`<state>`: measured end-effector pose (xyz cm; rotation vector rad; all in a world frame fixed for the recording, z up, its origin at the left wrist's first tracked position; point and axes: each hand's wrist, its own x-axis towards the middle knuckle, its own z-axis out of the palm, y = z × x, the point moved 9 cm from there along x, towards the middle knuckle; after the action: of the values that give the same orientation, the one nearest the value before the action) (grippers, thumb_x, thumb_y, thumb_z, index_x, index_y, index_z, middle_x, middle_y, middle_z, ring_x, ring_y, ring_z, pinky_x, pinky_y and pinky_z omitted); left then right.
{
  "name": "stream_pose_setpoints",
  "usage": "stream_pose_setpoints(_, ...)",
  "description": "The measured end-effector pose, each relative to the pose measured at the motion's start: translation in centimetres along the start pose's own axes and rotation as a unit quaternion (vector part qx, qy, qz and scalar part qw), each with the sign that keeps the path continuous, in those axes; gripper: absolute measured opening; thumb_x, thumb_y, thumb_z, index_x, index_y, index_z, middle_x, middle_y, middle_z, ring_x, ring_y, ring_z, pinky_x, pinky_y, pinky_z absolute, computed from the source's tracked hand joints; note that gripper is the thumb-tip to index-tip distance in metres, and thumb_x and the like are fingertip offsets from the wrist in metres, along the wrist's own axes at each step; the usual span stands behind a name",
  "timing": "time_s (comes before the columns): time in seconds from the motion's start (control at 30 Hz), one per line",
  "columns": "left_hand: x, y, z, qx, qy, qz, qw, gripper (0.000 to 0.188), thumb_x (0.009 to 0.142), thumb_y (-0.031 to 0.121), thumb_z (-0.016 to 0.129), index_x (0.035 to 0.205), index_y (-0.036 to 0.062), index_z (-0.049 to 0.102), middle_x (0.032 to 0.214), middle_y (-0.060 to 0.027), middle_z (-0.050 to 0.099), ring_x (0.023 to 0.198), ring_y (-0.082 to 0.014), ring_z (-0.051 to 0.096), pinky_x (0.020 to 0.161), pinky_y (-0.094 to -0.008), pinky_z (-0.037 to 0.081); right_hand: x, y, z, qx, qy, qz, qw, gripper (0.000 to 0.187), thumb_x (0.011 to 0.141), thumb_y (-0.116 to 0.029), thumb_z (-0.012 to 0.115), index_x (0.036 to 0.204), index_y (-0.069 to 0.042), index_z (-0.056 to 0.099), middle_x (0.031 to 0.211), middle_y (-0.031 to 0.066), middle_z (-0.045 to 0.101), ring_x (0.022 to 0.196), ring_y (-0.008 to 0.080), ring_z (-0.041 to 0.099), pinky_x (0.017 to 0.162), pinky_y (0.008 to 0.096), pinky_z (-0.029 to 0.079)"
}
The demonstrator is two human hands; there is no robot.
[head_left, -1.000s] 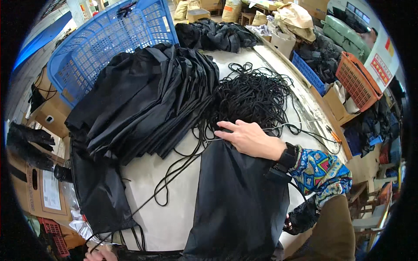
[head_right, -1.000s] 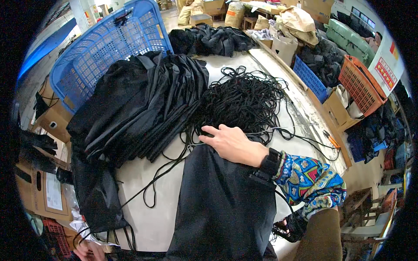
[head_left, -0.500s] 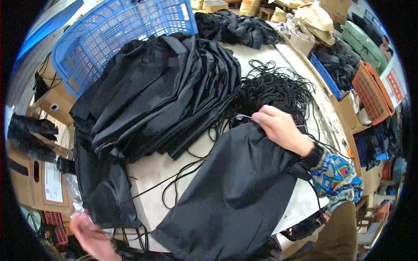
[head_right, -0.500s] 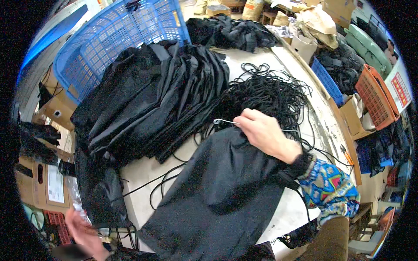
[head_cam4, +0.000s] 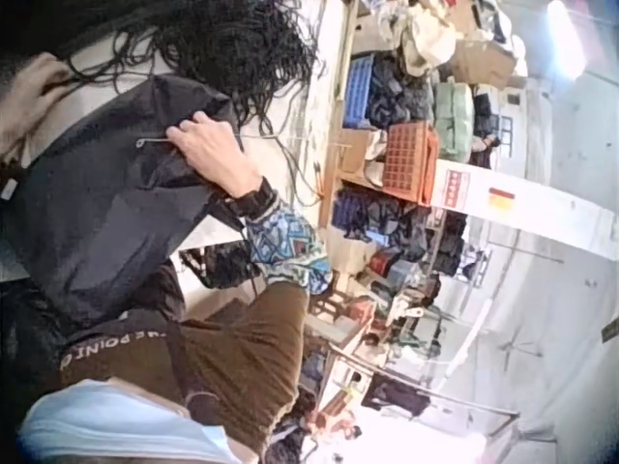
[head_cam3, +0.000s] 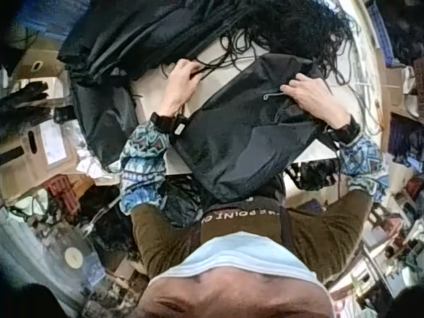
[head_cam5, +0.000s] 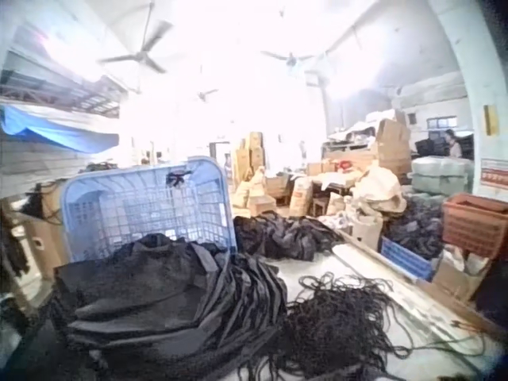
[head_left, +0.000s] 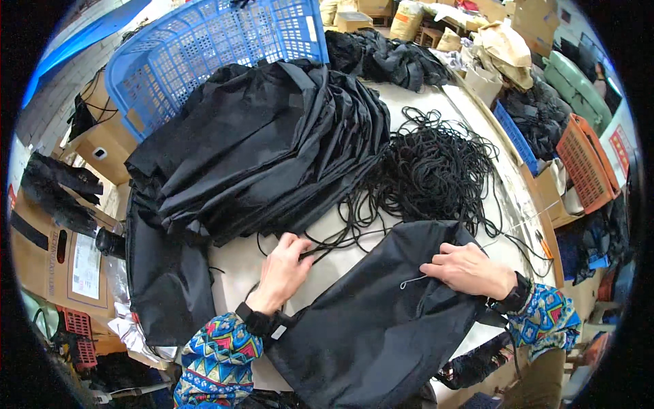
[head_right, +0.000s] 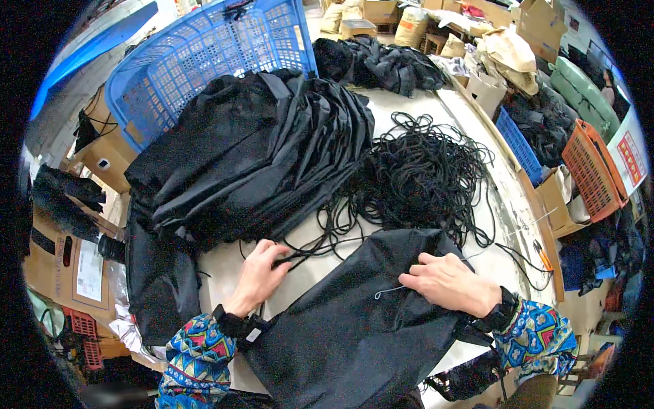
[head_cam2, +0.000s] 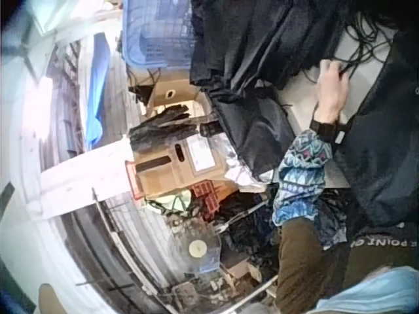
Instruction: The person uses a metal hook tool to thread black drawstrings through the hems of black fabric bags. They repeatedly pick up a bag, insert the hook into the hem, pull the string through, and place the finished bag aside.
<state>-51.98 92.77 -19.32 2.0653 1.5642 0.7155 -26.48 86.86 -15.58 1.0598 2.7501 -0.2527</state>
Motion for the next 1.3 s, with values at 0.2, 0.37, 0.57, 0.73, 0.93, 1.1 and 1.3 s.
stream_pose_setpoints(0.2, 1.0, 0.6, -1.1, -0.091, -0.025, -0.005, 0.996, 0.017, 0.08, 0.015, 0.067, 0.091, 0.0021, 0.064, 0.081, -0.0107, 0.062, 0.074, -0.0225, 0.061, 0.067, -0.0322, 0.048, -1.9, -0.1, -1.5, -0.001, -0.005, 0.03, 1.0, 0.014, 0.075, -0.008, 0.058, 0.089, -0.009, 0.057, 0.076, 0.0034, 0.059, 0.08, 0.0233, 0.059, 0.06, 0.0351, 0.05)
stream_pose_setpoints(0.37, -4.8, -1.3, -11.8, -0.435, 0.126, -0.165, 0.876, 0.013, 0.091, 0.018, 0.058, 0.094, 0.0063, 0.064, 0.068, 0.0003, 0.056, 0.057, -0.0034, 0.044, 0.043, -0.0184, 0.033, 0.4, -0.2, -0.1, 0.025, 0.0, -0.014, 1.0, 0.014, 0.074, -0.008, 0.058, 0.088, -0.009, 0.057, 0.075, 0.0042, 0.06, 0.079, 0.0244, 0.06, 0.061, 0.0362, 0.05)
stream_pose_setpoints(0.57, -11.0, -4.9, -21.9, -0.736, 0.318, 0.055, 0.595, 0.027, 0.099, 0.025, 0.041, 0.11, 0.0036, 0.055, 0.087, -0.0004, 0.051, 0.055, -0.0062, 0.032, 0.035, -0.02, 0.022, -0.4, 0.3, -0.1, 0.01, 0.004, -0.001, 1.0, 0.027, 0.074, -0.01, 0.06, 0.101, -0.011, 0.061, 0.076, 0.0018, 0.059, 0.079, 0.0207, 0.059, 0.061, 0.0352, 0.047)
stream_pose_setpoints(0.73, -7.1, -2.6, -12.4, -0.509, 0.135, -0.216, 0.823, 0.024, 0.092, 0.019, 0.054, 0.109, 0.0033, 0.058, 0.1, -0.0065, 0.063, 0.064, -0.0052, 0.049, 0.038, -0.0146, 0.03, -0.8, -0.6, -0.5, -0.002, -0.019, -0.001, 1.0, 0.019, 0.073, -0.009, 0.06, 0.093, -0.009, 0.059, 0.076, 0.0037, 0.061, 0.08, 0.0232, 0.06, 0.062, 0.0357, 0.05)
stream_pose_setpoints(0.93, 1.5, 3.3, -0.5, -0.177, -0.064, -0.023, 0.982, 0.016, 0.084, 0.016, 0.063, 0.093, 0.0032, 0.067, 0.085, -0.0091, 0.064, 0.074, -0.0195, 0.061, 0.066, -0.0303, 0.047, -2.3, -1.2, 0.4, 0.012, -0.054, 0.018, 0.998, 0.015, 0.074, -0.009, 0.06, 0.088, -0.007, 0.058, 0.076, 0.0048, 0.062, 0.081, 0.0238, 0.06, 0.061, 0.0364, 0.051)
stream_pose_setpoints(1.1, 2.7, 6.0, 5.1, 0.0, -0.068, 0.075, 0.995, 0.02, 0.082, 0.021, 0.064, 0.088, 0.0028, 0.057, 0.09, -0.0145, 0.056, 0.082, -0.0351, 0.058, 0.068, -0.0431, 0.047, -2.8, -1.8, 0.0, 0.028, -0.038, 0.008, 0.999, 0.015, 0.074, -0.008, 0.059, 0.089, -0.005, 0.056, 0.078, 0.0066, 0.061, 0.081, 0.0247, 0.061, 0.059, 0.0369, 0.051)
stream_pose_setpoints(1.3, 3.1, 5.9, 6.4, -0.095, -0.086, 0.058, 0.99, 0.021, 0.083, 0.019, 0.065, 0.087, 0.0007, 0.057, 0.079, -0.0111, 0.057, 0.073, -0.0209, 0.056, 0.065, -0.0332, 0.045, -2.0, -0.5, -2.0, 0.046, 0.083, 0.078, 0.992, 0.041, 0.078, -0.007, 0.055, 0.118, -0.004, 0.05, 0.076, 0.0109, 0.06, 0.069, 0.0294, 0.063, 0.054, 0.0403, 0.05)
